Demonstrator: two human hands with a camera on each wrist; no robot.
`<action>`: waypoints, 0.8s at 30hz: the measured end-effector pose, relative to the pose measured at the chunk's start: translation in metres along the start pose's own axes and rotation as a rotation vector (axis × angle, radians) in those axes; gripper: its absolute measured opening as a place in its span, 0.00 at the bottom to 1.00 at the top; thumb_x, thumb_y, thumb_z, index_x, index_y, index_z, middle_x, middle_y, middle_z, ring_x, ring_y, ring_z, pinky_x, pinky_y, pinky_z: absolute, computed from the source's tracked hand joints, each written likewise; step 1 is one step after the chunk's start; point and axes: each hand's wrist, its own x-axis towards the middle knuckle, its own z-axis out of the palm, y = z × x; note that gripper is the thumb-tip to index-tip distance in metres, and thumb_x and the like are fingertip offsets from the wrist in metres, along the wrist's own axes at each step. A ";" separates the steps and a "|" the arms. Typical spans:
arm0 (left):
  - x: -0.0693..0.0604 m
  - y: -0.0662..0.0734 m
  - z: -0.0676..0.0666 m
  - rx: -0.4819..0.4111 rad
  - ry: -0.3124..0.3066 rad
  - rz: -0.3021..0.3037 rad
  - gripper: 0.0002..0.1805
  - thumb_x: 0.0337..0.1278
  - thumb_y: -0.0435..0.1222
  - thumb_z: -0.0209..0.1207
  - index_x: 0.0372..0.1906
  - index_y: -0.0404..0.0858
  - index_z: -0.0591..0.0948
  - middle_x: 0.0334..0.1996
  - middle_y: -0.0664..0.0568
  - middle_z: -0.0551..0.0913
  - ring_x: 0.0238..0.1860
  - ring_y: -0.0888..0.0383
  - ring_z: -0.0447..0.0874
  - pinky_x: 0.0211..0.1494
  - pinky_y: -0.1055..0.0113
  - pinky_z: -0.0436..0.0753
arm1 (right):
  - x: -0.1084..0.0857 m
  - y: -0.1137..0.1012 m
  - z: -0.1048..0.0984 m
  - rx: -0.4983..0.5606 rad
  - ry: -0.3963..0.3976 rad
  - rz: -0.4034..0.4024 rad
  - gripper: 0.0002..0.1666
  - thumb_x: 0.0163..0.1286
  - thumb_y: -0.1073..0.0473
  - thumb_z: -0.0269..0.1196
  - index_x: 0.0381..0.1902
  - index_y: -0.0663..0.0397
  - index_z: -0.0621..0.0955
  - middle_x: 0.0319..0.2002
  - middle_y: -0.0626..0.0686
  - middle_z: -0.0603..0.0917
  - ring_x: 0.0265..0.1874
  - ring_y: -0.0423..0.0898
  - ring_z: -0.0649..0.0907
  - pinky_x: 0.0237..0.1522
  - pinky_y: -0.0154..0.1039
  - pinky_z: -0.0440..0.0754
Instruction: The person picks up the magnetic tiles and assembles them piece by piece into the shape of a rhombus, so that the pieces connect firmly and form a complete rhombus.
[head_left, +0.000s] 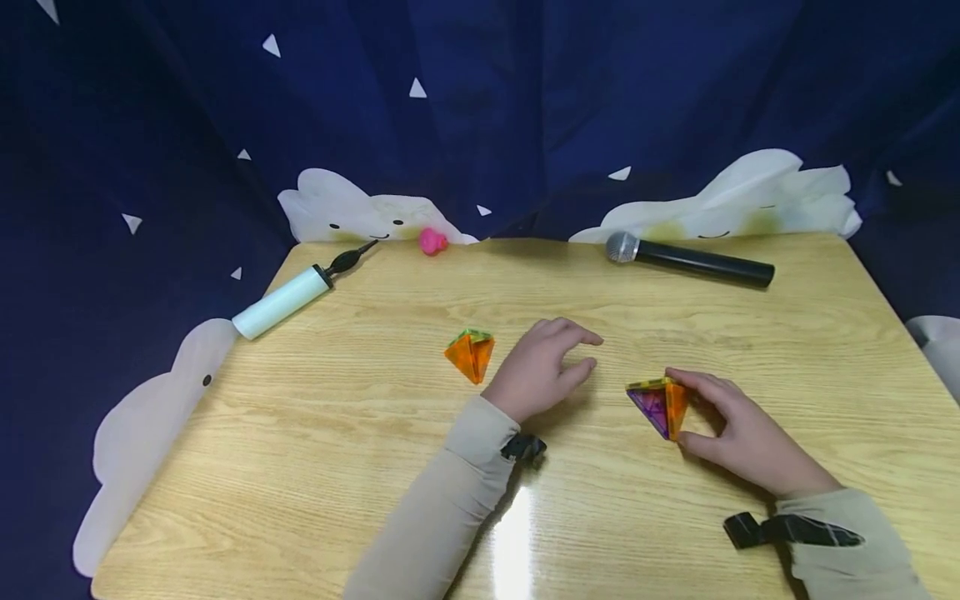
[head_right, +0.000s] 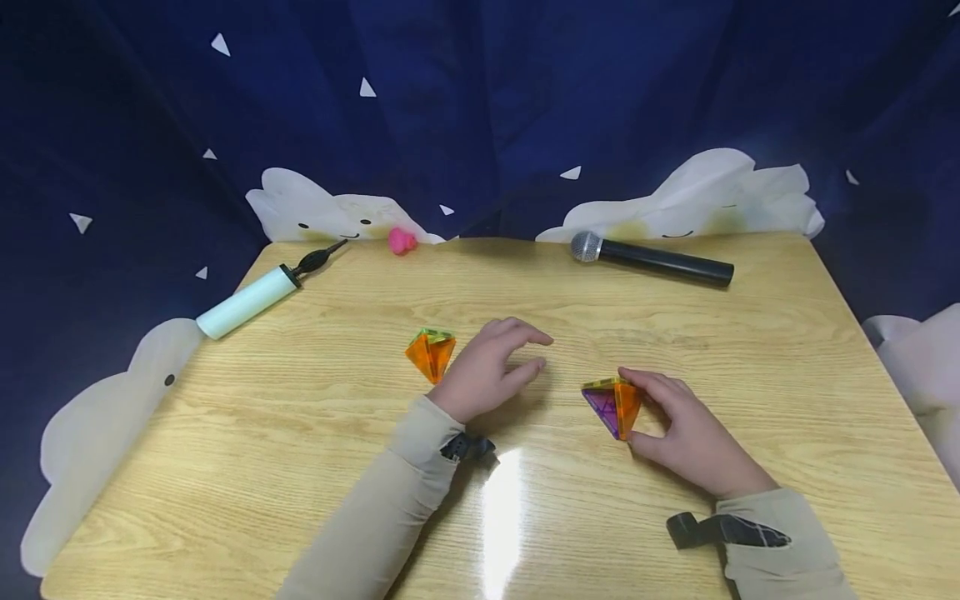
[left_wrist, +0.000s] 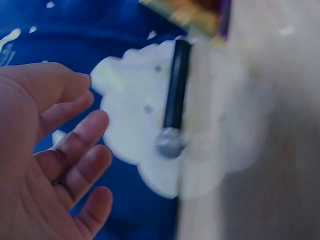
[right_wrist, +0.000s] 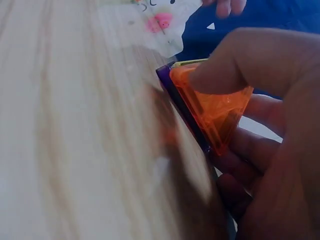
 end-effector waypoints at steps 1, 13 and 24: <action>-0.003 -0.004 -0.006 -0.012 0.035 0.006 0.15 0.70 0.42 0.60 0.57 0.46 0.83 0.53 0.57 0.82 0.55 0.57 0.77 0.64 0.65 0.72 | 0.000 0.001 0.000 -0.002 0.001 -0.003 0.50 0.58 0.55 0.75 0.76 0.48 0.65 0.71 0.64 0.66 0.68 0.68 0.64 0.60 0.71 0.64; -0.033 -0.062 -0.048 -0.093 0.308 -0.063 0.14 0.68 0.38 0.61 0.55 0.42 0.83 0.53 0.53 0.81 0.56 0.53 0.75 0.61 0.57 0.72 | 0.001 0.001 0.003 0.036 0.036 -0.035 0.43 0.58 0.51 0.76 0.69 0.56 0.72 0.64 0.61 0.72 0.64 0.64 0.70 0.52 0.10 0.55; -0.058 -0.113 -0.066 -0.343 -0.102 -0.464 0.40 0.57 0.48 0.71 0.72 0.41 0.69 0.69 0.51 0.72 0.67 0.47 0.69 0.68 0.51 0.71 | 0.003 0.002 0.007 -0.013 0.073 -0.054 0.37 0.57 0.45 0.76 0.60 0.55 0.79 0.54 0.54 0.79 0.56 0.56 0.76 0.50 0.13 0.63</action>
